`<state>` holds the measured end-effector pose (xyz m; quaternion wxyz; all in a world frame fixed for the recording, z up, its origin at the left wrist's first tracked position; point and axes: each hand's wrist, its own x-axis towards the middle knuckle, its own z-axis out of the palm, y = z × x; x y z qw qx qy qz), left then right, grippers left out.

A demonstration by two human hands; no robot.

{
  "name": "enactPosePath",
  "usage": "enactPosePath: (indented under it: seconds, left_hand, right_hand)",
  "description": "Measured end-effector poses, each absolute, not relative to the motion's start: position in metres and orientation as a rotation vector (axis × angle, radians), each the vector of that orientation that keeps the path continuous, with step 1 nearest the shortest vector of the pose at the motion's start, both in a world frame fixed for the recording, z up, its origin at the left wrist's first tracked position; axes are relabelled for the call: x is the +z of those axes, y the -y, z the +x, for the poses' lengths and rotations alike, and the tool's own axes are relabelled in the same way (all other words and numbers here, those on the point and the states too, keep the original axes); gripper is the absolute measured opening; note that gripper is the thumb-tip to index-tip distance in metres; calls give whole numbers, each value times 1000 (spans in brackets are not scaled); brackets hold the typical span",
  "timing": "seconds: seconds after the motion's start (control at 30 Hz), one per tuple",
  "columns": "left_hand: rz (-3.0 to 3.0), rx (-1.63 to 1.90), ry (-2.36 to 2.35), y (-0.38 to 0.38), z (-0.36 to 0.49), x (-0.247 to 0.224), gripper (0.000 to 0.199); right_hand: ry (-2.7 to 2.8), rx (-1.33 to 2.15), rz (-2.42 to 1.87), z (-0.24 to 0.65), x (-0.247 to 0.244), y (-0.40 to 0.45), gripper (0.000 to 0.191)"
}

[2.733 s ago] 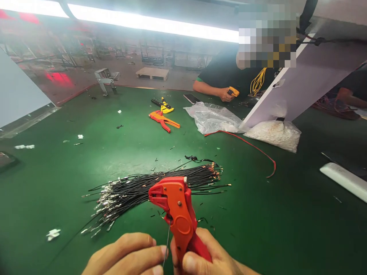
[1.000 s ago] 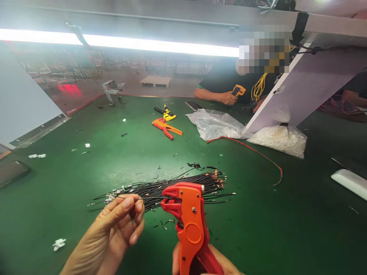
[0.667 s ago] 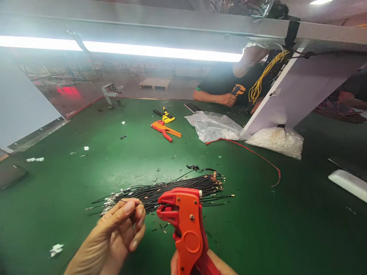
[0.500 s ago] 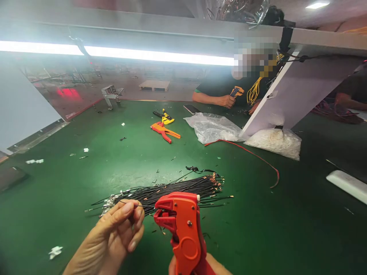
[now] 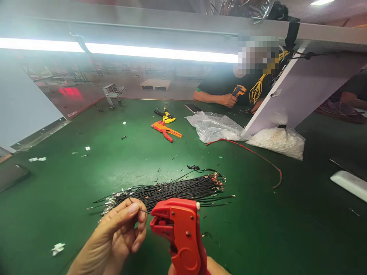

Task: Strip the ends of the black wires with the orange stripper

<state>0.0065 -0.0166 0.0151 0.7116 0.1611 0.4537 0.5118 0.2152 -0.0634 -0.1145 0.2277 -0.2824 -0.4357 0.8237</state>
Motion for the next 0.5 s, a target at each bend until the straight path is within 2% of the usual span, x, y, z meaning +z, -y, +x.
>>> enactPosePath:
  seconds: [0.4, 0.5]
  left_hand:
    - [396, 1124, -1054, 21, 7, 15, 36]
    - [405, 1125, -1033, 21, 8, 16, 36]
  right_hand:
    - [1159, 2279, -739, 210, -98, 59, 66]
    - [1154, 2283, -718, 218, -77, 58, 58]
